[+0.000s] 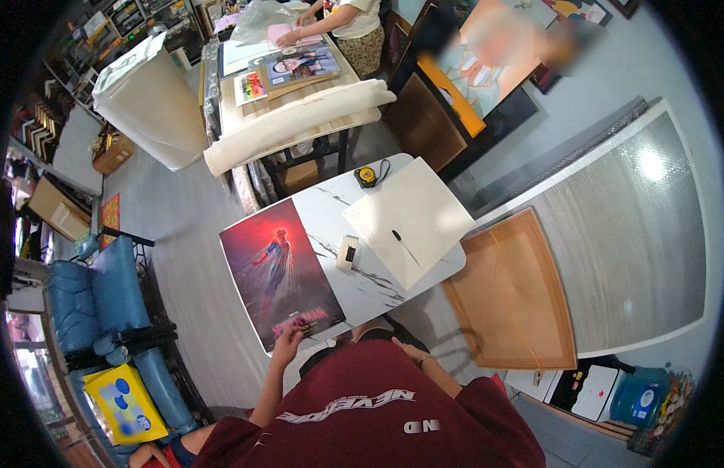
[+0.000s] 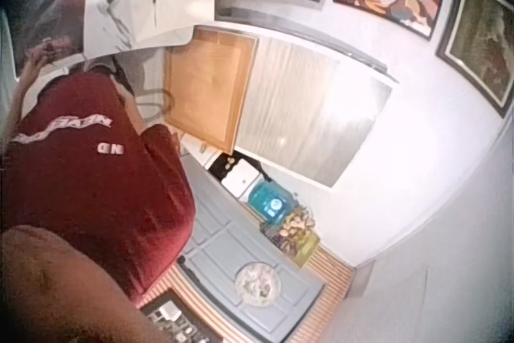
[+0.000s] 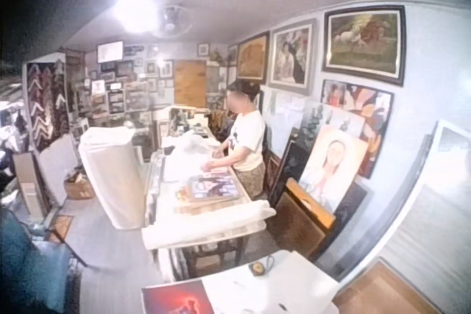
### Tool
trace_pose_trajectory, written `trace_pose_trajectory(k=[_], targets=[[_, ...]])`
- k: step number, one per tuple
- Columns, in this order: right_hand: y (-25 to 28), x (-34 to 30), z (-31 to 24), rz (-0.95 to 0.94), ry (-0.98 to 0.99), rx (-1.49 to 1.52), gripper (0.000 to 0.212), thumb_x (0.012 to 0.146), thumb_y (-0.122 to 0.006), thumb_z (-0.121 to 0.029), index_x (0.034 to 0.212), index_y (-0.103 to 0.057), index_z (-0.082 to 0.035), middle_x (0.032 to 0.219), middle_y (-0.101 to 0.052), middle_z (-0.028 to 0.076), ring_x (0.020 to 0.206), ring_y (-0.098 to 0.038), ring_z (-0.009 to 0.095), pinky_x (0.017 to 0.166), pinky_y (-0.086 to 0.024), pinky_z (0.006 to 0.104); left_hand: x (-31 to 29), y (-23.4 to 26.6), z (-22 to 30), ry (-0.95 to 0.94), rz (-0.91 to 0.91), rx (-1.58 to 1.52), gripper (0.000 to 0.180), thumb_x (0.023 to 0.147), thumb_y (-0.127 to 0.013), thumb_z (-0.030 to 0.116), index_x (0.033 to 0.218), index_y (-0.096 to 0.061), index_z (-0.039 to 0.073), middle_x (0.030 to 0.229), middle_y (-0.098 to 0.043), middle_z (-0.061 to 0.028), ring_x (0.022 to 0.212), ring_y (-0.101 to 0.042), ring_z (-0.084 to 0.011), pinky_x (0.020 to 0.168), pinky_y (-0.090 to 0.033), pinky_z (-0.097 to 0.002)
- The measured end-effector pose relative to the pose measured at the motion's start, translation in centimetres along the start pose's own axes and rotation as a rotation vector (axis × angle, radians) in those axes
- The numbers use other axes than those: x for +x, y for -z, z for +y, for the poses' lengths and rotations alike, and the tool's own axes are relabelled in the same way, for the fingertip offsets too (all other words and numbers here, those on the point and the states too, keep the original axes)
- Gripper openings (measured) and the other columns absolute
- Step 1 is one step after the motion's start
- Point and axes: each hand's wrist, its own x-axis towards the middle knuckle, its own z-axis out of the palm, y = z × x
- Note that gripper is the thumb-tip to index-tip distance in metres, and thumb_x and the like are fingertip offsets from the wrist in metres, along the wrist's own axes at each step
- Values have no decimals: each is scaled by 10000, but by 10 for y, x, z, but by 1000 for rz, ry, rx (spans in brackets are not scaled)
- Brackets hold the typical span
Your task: The person rolls a Frankenstein poster into a tube and places it in a bin. The person then unrolls a Spider-Man poster, rolls it into a tube, and places it in the same bin. The person also handles a wooden picture frame.
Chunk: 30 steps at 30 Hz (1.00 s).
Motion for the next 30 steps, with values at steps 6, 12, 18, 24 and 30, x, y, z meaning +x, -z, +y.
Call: trace_pose_trajectory(k=[6, 12, 18, 24, 30], targets=[[-17, -40, 38, 121, -3, 111, 869, 972, -316, -711, 1313, -577, 46, 1325, -588, 247, 1208, -574, 360, 981, -471, 460, 30, 12, 12, 2, -33, -102, 265, 995, -606, 211, 1165, -640, 9, 939, -697, -95, 848, -661, -168, 804, -532, -324], [-24, -58, 55, 213, 20, 203, 833, 997, -294, -676, 1343, -563, 33, 1368, -564, 249, 1267, -540, 364, 1042, -434, 455, 28, 3, -10, -35, -32, -58, 265, 998, -600, 200, 1166, -648, 1, 997, -695, -100, 886, -657, -164, 804, -528, -313], [4, -56, 57, 210, -59, 141, 728, 1035, -291, -592, 1349, -575, 0, 1390, -561, 245, 1285, -535, 380, 1068, -423, 451, 16, -34, -16, -45, -70, -204, 256, 989, -614, 214, 1115, -664, -3, 995, -701, -106, 883, -664, -179, 809, -529, -325], [30, -36, 57, 266, -157, 107, 558, 1040, -391, -438, 1238, -641, 20, 1227, -655, 263, 1148, -611, 427, 1011, -457, 453, 23, -69, -9, 20, -69, -56, 277, 975, -620, 228, 1113, -667, -8, 947, -709, -137, 868, -685, -204, 811, -533, -344], [62, 25, 89, 297, -173, 107, 552, 1019, -403, -437, 1206, -660, 14, 1157, -676, 270, 1105, -629, 446, 986, -466, 480, 26, -93, 30, 94, -15, -20, 278, 972, -619, 223, 1130, -665, -1, 966, -714, -124, 867, -690, -213, 805, -540, -348]])
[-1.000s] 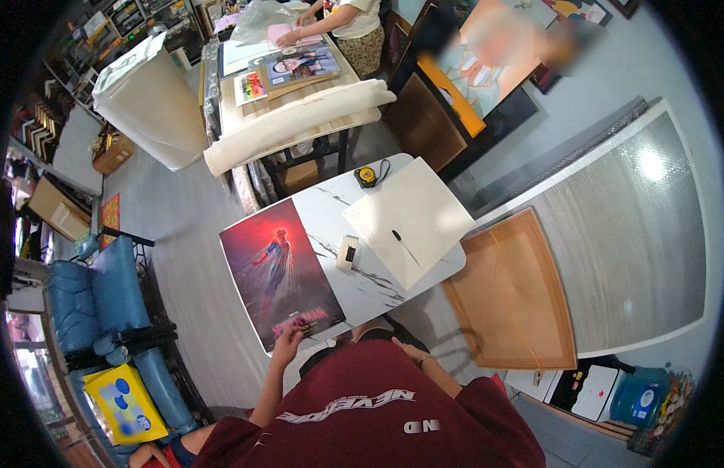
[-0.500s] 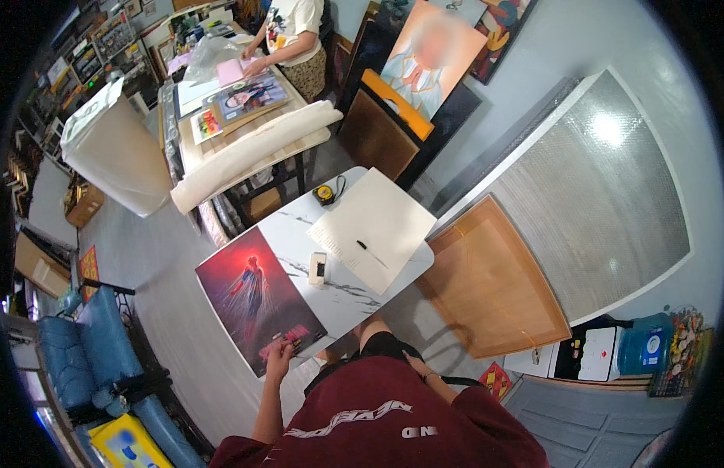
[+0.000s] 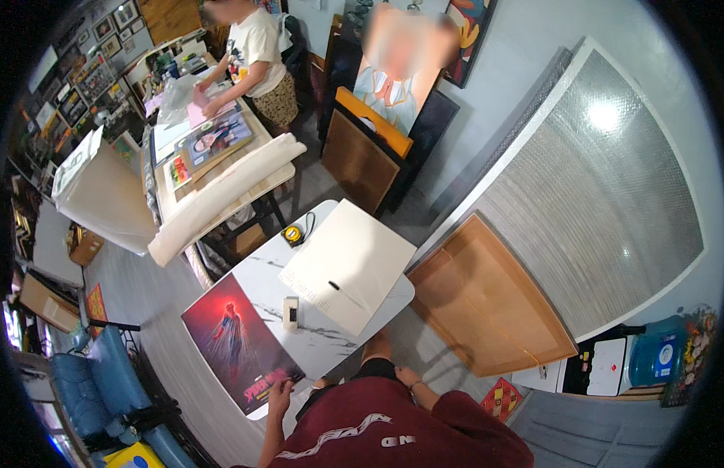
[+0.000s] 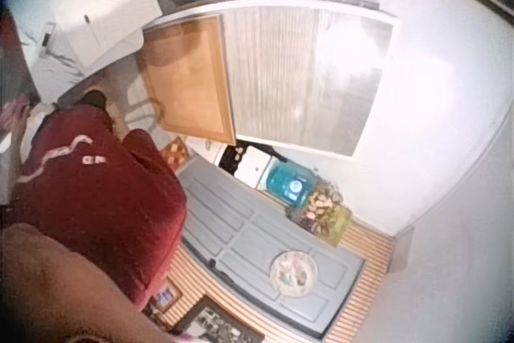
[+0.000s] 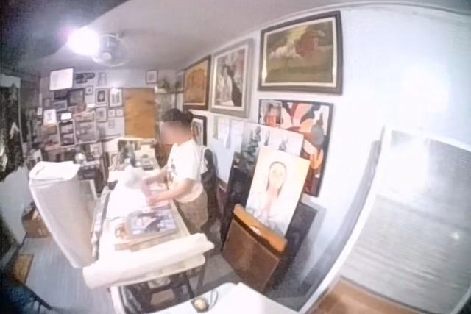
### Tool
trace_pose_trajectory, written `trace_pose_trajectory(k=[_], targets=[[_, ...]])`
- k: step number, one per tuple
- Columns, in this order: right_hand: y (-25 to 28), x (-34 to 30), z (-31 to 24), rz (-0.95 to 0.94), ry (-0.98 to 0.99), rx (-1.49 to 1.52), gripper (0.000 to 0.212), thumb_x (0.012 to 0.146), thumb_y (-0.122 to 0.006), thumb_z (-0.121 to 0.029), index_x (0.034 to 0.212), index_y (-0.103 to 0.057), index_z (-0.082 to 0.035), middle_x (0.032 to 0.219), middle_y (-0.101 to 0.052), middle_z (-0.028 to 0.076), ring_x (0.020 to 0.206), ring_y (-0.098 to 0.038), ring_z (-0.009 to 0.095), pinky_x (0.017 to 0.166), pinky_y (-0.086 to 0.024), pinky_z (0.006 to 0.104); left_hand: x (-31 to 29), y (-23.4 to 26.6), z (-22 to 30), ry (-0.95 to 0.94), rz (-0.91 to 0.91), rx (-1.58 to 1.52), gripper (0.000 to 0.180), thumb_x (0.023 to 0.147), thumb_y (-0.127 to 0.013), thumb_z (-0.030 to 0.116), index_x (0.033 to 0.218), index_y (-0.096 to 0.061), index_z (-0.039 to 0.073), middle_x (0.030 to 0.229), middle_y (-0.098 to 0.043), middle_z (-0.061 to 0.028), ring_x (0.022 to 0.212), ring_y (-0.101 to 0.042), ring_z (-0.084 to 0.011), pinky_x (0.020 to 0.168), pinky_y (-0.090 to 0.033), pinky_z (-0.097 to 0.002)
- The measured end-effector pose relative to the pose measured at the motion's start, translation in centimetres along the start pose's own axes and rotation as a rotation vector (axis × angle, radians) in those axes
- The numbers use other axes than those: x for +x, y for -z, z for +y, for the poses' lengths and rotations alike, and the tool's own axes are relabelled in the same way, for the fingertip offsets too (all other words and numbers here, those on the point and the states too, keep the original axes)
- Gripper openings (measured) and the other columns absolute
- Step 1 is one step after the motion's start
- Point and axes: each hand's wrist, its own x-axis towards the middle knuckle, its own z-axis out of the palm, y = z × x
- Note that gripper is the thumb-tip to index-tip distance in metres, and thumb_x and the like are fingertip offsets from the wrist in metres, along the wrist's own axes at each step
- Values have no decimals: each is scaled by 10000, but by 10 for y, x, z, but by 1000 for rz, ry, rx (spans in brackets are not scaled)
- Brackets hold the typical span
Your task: The person rolls a Frankenstein poster into a tube and places it in a bin. The person then unrolls a Spider-Man poster, rolls it into a tube, and places it in the same bin. The person also handles a wooden picture frame.
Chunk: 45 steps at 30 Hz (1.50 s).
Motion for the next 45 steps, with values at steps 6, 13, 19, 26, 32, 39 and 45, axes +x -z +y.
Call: trace_pose_trajectory(k=[6, 13, 19, 26, 32, 39, 45], targets=[[74, 95, 2, -161, 86, -74, 523, 998, -461, -463, 1111, -701, -13, 1004, -713, 196, 857, -676, 330, 795, -527, 434, 0, -35, 26, 50, 156, -47, 292, 983, -609, 216, 1140, -644, -28, 983, -710, -145, 863, -698, -217, 780, -556, -329], [177, 150, -49, -96, 161, 395, 459, 993, -521, -431, 972, -619, 16, 747, -670, 111, 607, -639, 210, 601, -520, 395, -24, -102, 118, 96, 68, 208, 334, 995, -599, 254, 1177, -631, -24, 1040, -707, -186, 882, -707, -250, 787, -554, -354], [239, 165, -60, -54, 234, 164, 456, 981, -516, -407, 1021, -678, 17, 929, -716, 217, 813, -711, 348, 783, -541, 457, -5, -137, 173, 34, 49, 236, 376, 1006, -589, 305, 1181, -636, -24, 1022, -715, -180, 854, -714, -253, 773, -542, -359], [215, 155, -26, -79, 88, 351, 441, 967, -510, -397, 1049, -669, 6, 1019, -708, 218, 964, -683, 364, 853, -522, 464, 16, -152, 174, 85, -63, 253, 364, 1002, -590, 277, 1193, -626, -32, 1027, -710, -178, 871, -722, -259, 749, -558, -354], [189, 120, 14, -101, 65, 222, 429, 939, -552, -426, 996, -698, -27, 1007, -717, 199, 934, -682, 363, 845, -527, 455, 42, -162, 171, 53, -120, 204, 362, 988, -604, 275, 1192, -635, -22, 1034, -716, -168, 874, -719, -245, 773, -560, -354], [198, 85, 37, 2, 64, 223, 414, 960, -533, -363, 1089, -664, 8, 924, -742, 159, 821, -723, 265, 801, -546, 401, 87, -171, 180, -49, -210, 257, 344, 999, -603, 251, 1218, -636, -11, 1044, -719, -158, 896, -703, -224, 789, -548, -352], [202, 82, 27, 9, -13, 258, 429, 942, -540, -367, 1106, -664, 9, 905, -741, 145, 818, -718, 259, 803, -545, 375, 95, -151, 195, -69, -121, 185, 340, 997, -609, 260, 1204, -642, -7, 1044, -722, -144, 895, -699, -226, 782, -542, -347]])
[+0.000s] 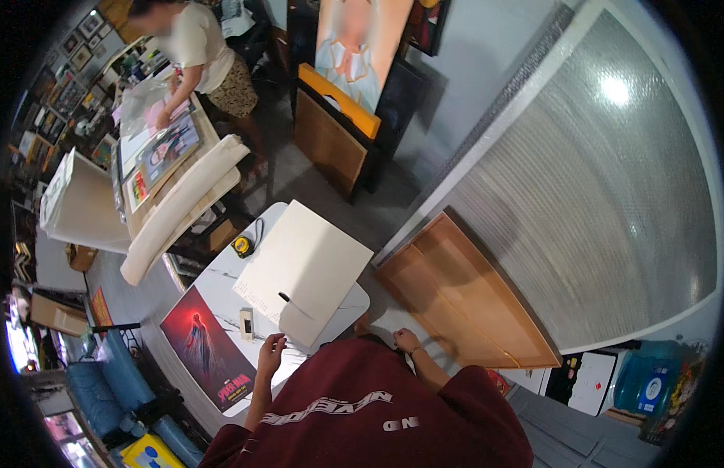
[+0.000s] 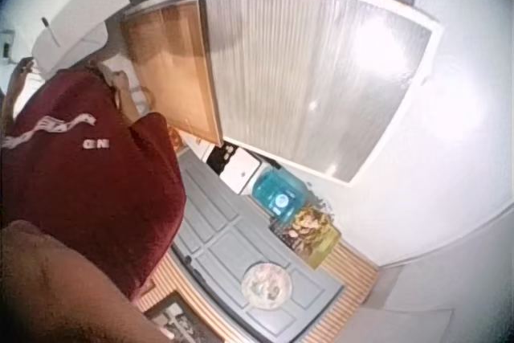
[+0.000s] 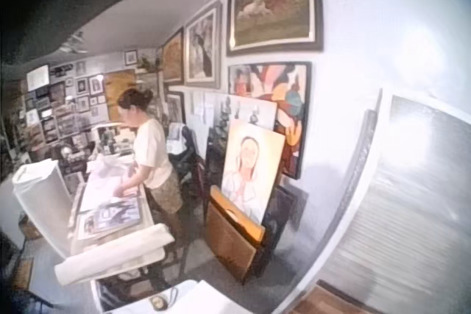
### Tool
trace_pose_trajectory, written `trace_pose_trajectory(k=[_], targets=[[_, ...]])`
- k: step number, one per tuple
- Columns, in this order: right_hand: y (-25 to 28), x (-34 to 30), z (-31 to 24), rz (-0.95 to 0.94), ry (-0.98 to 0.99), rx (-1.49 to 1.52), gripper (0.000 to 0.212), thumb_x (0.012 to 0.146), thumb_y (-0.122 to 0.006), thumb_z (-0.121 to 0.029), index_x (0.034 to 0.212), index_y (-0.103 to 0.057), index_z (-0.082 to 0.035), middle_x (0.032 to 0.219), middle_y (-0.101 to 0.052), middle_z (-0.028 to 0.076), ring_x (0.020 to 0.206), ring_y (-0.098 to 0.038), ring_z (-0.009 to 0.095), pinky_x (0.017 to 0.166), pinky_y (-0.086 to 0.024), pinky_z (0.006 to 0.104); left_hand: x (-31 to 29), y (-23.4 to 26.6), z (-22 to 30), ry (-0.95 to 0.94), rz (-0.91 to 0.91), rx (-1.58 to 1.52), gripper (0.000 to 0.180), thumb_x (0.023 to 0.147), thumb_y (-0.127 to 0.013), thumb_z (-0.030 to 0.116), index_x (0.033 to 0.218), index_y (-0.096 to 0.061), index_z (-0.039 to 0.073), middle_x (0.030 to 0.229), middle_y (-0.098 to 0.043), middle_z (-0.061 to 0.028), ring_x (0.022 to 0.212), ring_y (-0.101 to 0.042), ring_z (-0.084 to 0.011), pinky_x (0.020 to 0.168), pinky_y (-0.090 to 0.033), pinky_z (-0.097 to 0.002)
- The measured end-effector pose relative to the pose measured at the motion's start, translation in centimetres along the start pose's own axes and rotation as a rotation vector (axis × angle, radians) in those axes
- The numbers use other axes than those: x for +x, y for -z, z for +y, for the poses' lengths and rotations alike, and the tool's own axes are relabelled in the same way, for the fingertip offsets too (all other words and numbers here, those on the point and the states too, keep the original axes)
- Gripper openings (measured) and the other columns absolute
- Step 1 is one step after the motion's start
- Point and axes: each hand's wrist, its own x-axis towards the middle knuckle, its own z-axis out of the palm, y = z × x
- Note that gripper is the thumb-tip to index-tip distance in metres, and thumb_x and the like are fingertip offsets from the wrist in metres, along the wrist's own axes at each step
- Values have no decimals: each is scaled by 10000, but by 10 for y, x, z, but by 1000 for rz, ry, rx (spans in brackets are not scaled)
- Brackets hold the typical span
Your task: The person rolls a Frankenstein poster into a tube and places it in a bin. The person then unrolls a Spider-Man poster, rolls it into a tube, and places it in the same bin. The person also handles a wooden picture frame.
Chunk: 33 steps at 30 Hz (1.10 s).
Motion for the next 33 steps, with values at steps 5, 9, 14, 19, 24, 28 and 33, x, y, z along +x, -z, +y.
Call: trace_pose_trajectory(k=[5, 9, 14, 19, 24, 28, 33], targets=[[-10, -6, -23, -16, 20, -14, 436, 940, -538, -370, 1105, -662, 15, 893, -738, 149, 834, -717, 264, 816, -541, 381, -10, 12, -47, 8, 92, -94, 301, 997, -610, 255, 1191, -655, 28, 1037, -724, -127, 850, -708, -202, 768, -545, -340], [-16, -13, -55, -30, 141, -187, 431, 933, -548, -379, 1049, -670, 18, 879, -728, 172, 797, -711, 270, 787, -542, 391, -18, 16, -82, 23, 162, -146, 275, 990, -615, 240, 1162, -659, 31, 1018, -724, -113, 820, -715, -202, 753, -545, -329], [-14, -12, -78, -52, 337, -427, 375, 968, -581, -359, 1040, -635, 5, 859, -716, 131, 733, -686, 205, 675, -556, 355, -21, 14, -109, 92, 252, -347, 277, 1001, -601, 240, 1146, -654, 9, 1002, -719, -122, 822, -700, -196, 746, -545, -325], [-16, -1, -82, -80, 186, -157, 327, 974, -587, -306, 1026, -609, 16, 842, -679, 111, 704, -662, 187, 618, -562, 332, -23, 17, -109, 134, 269, -438, 275, 1010, -589, 234, 1148, -645, 3, 989, -715, -115, 817, -693, -186, 748, -552, -301], [-16, -11, -100, -104, 184, -145, 316, 982, -575, -288, 1016, -604, 25, 819, -673, 112, 694, -658, 184, 601, -556, 335, -16, 27, -117, 123, 264, -410, 276, 1019, -579, 232, 1159, -633, 1, 986, -710, -120, 827, -688, -182, 759, -552, -298], [-24, -17, -97, -114, 153, -116, 329, 982, -572, -290, 1012, -620, 35, 808, -682, 123, 695, -662, 191, 618, -544, 332, -13, 41, -104, 143, 257, -428, 298, 1020, -571, 258, 1165, -629, 4, 995, -708, -117, 850, -685, -176, 748, -540, -304], [-31, -20, -92, -93, 165, -222, 337, 985, -564, -309, 1011, -637, 19, 820, -692, 128, 700, -662, 194, 618, -537, 334, -6, 46, -128, 129, 249, -398, 342, 1013, -575, 330, 1192, -624, 43, 1011, -715, -88, 851, -682, -160, 721, -507, -304]])
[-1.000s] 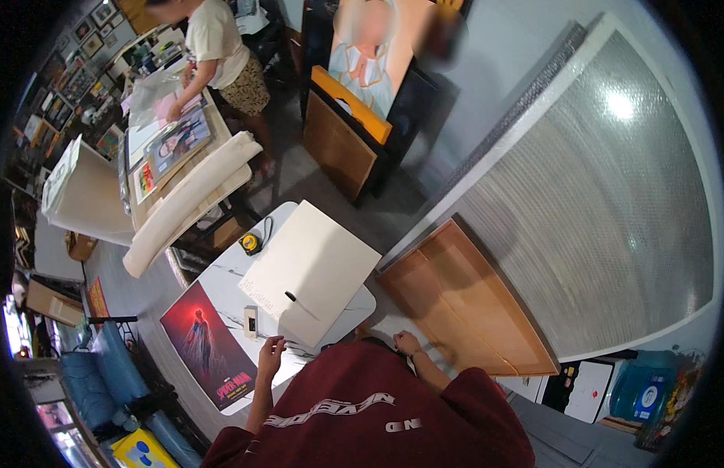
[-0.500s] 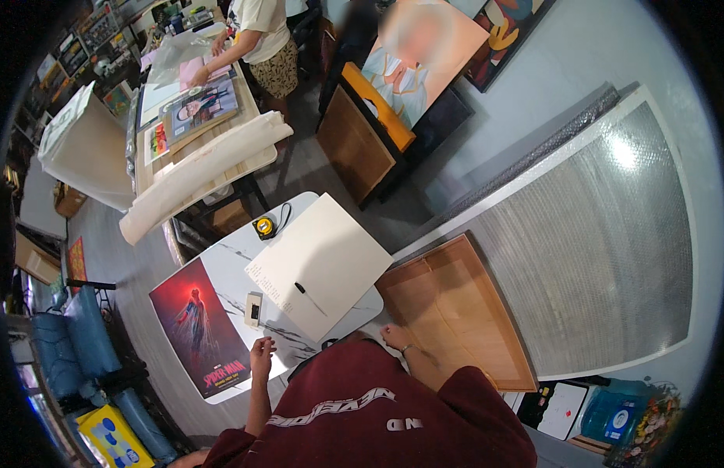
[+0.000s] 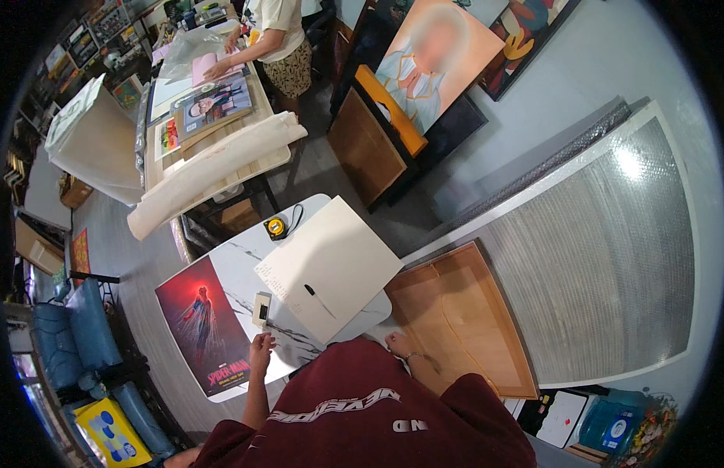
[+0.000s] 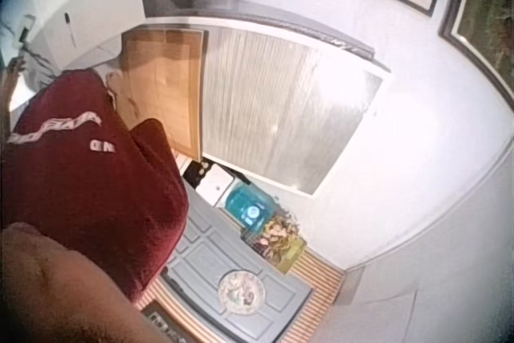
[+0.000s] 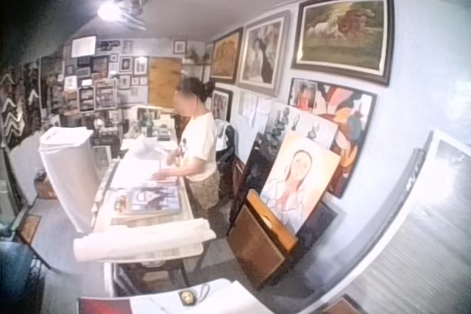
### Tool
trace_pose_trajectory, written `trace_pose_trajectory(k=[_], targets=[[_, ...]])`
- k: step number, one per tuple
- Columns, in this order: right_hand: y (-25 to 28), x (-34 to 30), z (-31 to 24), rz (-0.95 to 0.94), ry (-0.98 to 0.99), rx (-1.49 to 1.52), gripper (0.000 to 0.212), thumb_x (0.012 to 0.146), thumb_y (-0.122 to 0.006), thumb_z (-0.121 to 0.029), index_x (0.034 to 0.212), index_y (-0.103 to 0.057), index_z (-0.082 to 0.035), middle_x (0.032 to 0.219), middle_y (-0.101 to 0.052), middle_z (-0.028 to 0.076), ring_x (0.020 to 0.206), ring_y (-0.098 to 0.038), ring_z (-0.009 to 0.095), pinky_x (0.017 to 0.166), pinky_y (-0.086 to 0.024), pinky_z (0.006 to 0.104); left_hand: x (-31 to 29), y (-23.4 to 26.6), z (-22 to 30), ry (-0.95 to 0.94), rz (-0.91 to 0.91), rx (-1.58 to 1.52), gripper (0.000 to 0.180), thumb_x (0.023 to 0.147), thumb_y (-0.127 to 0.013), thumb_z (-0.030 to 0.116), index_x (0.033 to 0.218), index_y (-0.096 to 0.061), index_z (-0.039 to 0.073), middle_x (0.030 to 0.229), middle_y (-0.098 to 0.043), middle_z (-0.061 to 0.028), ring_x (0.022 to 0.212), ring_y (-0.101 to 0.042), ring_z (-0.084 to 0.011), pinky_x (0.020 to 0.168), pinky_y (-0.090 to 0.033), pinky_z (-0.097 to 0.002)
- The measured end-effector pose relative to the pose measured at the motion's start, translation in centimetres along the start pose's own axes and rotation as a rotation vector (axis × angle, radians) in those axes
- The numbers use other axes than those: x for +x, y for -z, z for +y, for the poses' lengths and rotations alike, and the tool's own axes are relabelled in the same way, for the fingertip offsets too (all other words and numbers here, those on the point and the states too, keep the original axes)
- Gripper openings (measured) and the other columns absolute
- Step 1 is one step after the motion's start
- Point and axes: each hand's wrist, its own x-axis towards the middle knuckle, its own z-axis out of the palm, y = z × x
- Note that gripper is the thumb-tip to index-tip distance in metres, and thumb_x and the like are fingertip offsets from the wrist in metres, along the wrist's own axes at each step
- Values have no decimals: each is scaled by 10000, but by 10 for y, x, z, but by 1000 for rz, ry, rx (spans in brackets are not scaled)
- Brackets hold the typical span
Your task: The person rolls a Frankenstein poster into a tube and places it in a bin. The person then unrolls a Spider-Man poster, rolls it into a tube, and places it in the same bin. The person also handles a wooden picture frame.
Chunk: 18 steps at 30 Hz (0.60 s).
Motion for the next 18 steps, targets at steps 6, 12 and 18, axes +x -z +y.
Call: trace_pose_trajectory(k=[6, 12, 18], targets=[[1, 14, 29, -13, -59, 109, 332, 985, -559, -322, 1043, -639, -5, 865, -698, 116, 714, -659, 182, 679, -539, 339, -3, -9, -11, 58, -33, -60, 301, 1014, -579, 224, 1140, -627, -45, 998, -689, -130, 871, -679, -192, 769, -570, -309], [28, 13, 13, 155, 149, -196, 318, 977, -579, -309, 1051, -634, -4, 926, -704, 143, 838, -680, 238, 782, -541, 367, -10, -22, -13, 111, -45, -46, 307, 1016, -573, 236, 1145, -624, -39, 993, -683, -131, 896, -677, -195, 780, -571, -309], [87, 44, -7, 185, 190, -151, 322, 934, -617, -318, 1014, -671, -11, 1019, -712, 220, 973, -685, 356, 829, -533, 431, -23, -43, 13, 147, 125, -64, 291, 1012, -576, 249, 1174, -629, 13, 969, -699, -105, 821, -682, -174, 672, -508, -297]])
